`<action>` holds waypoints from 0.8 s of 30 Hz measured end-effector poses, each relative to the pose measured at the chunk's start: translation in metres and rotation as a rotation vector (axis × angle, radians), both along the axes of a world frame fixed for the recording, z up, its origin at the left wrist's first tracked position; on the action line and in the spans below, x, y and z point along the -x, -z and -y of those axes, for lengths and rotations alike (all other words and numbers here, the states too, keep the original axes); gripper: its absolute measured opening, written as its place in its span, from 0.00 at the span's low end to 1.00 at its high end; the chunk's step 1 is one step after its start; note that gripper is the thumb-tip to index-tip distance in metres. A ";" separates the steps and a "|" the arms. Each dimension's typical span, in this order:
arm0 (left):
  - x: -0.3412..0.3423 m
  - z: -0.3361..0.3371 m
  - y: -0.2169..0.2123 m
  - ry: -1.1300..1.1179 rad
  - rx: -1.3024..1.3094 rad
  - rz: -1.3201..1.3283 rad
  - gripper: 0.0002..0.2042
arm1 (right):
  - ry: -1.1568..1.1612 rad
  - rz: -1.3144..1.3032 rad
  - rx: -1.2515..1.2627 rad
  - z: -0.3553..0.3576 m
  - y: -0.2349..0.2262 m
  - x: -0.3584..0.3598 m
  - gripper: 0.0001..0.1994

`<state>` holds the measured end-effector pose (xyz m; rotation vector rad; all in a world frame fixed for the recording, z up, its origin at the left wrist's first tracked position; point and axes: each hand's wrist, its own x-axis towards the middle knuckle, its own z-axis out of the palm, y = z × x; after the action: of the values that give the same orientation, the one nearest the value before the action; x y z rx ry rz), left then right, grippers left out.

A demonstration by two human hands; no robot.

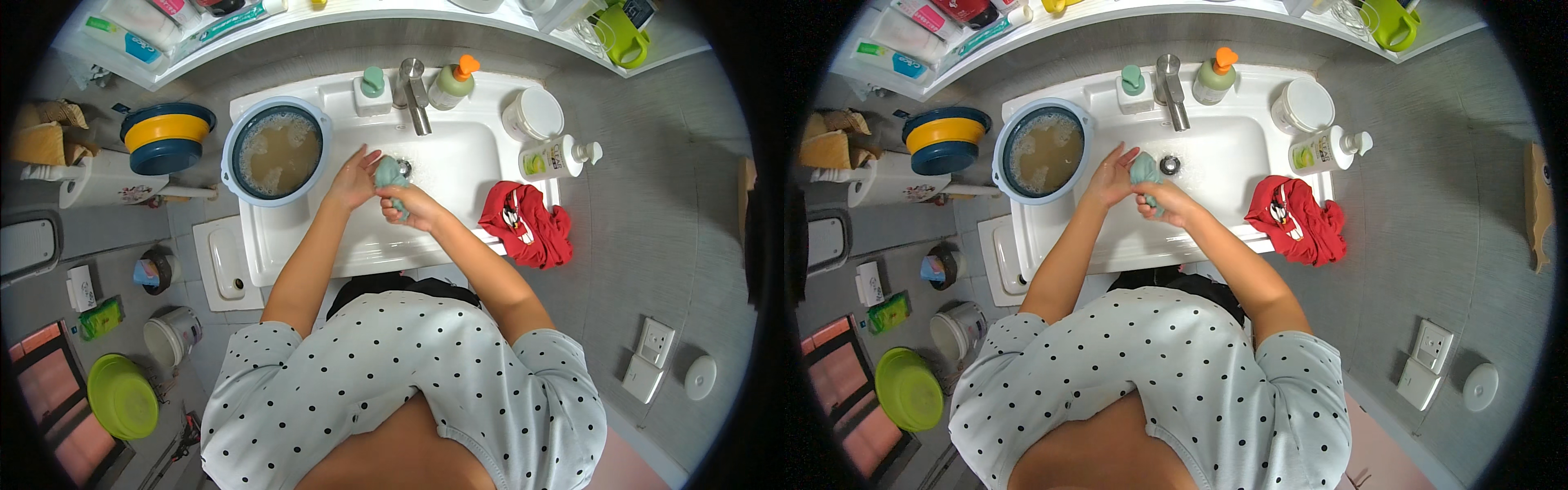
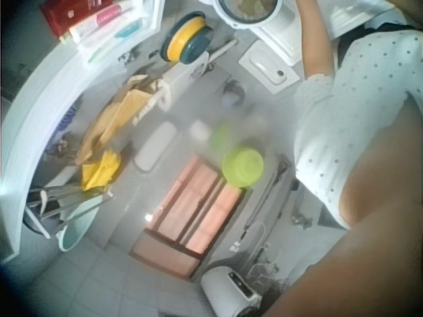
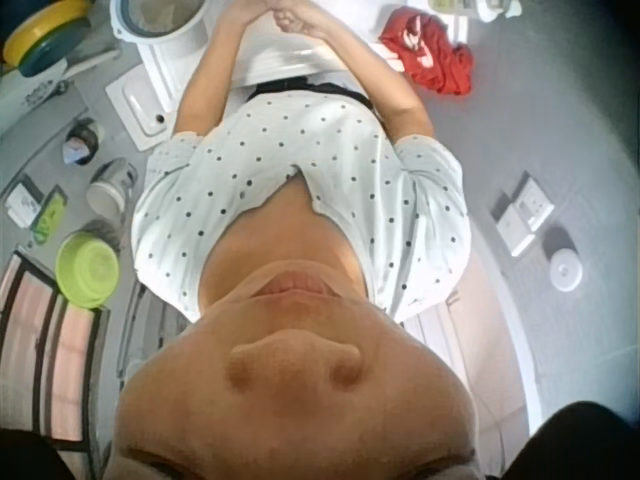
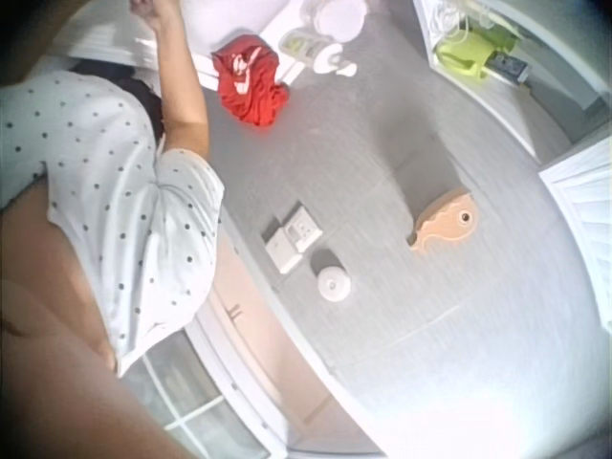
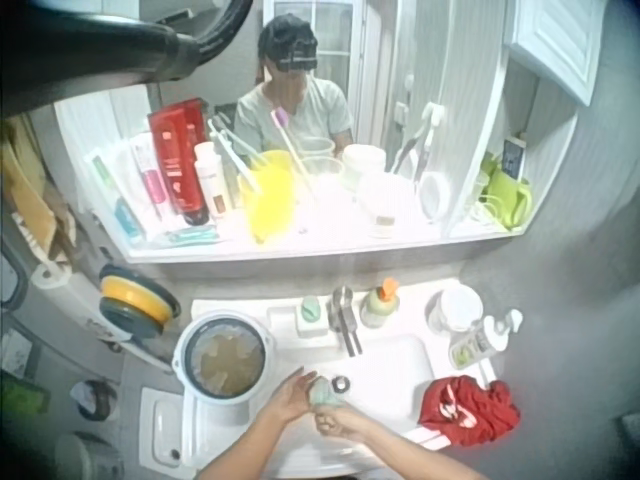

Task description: The person walks from a hallway into a bathroom, places a package on a toilet tank, and washes a green cloth in a basin of water at the sink. After wringing out the cloth, the person returns to the hallway and wipes the surface of a white door with the damp cloth.

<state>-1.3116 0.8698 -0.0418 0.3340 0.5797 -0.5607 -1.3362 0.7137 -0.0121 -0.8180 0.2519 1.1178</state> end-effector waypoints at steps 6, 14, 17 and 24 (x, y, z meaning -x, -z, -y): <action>0.014 0.043 -0.112 0.006 0.629 0.712 0.30 | 0.263 -0.627 -1.192 -0.037 -0.088 0.037 0.09; 0.013 0.014 -0.194 0.242 -0.271 0.717 0.13 | -0.078 -0.222 -0.340 -0.008 -0.167 0.014 0.05; 0.014 0.018 -0.196 0.244 -0.486 0.711 0.12 | -0.180 0.018 0.087 -0.009 -0.178 0.002 0.09; 0.004 0.034 -0.080 0.109 -0.991 0.710 0.09 | -0.226 0.445 0.606 -0.021 -0.047 -0.008 0.05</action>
<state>-1.3159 0.8355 0.0387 1.4418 0.0999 -0.1842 -1.3281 0.7347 0.0345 -1.6410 0.1228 1.0439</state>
